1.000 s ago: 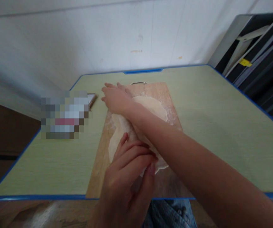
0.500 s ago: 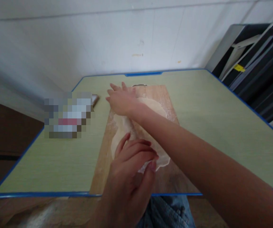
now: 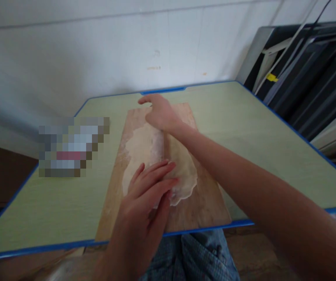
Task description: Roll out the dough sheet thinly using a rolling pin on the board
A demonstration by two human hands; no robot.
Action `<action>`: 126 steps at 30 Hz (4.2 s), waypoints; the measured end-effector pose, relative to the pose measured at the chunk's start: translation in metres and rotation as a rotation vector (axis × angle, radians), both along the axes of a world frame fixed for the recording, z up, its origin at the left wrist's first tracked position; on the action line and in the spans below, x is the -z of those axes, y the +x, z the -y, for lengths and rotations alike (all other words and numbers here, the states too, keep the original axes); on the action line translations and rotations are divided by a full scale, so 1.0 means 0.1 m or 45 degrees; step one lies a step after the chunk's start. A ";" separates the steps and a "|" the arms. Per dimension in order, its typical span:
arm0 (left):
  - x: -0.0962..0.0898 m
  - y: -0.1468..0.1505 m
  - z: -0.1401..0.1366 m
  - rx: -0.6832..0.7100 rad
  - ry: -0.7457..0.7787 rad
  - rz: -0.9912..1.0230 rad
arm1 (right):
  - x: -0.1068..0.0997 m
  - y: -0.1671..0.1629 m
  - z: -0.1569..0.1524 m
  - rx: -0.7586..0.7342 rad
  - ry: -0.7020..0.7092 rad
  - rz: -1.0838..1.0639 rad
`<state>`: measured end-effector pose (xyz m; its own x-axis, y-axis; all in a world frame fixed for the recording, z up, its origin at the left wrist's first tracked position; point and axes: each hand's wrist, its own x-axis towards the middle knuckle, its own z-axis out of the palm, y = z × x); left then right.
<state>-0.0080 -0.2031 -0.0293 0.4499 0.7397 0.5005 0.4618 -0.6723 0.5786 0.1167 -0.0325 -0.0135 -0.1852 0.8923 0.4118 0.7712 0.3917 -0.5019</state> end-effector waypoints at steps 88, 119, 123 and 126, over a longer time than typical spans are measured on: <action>-0.32 -0.01 -1.23 0.580 -0.457 -0.500 | 0.37 0.93 0.19 0.263 0.248 0.050; -0.29 -0.02 -1.18 0.479 -0.527 -0.395 | 0.36 0.90 0.13 0.256 0.276 -0.108; -0.27 -0.02 -1.17 0.401 -0.533 -0.403 | 0.36 0.89 0.11 0.245 0.285 -0.081; -0.28 0.00 -1.15 0.349 -0.528 -0.430 | 0.36 0.88 0.10 0.216 0.287 -0.044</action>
<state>-0.0084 -0.0884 -0.0008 0.7357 0.6773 -0.0090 0.5073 -0.5422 0.6698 0.2051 -0.0421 -0.0499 -0.0234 0.7943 0.6071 0.8193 0.3632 -0.4437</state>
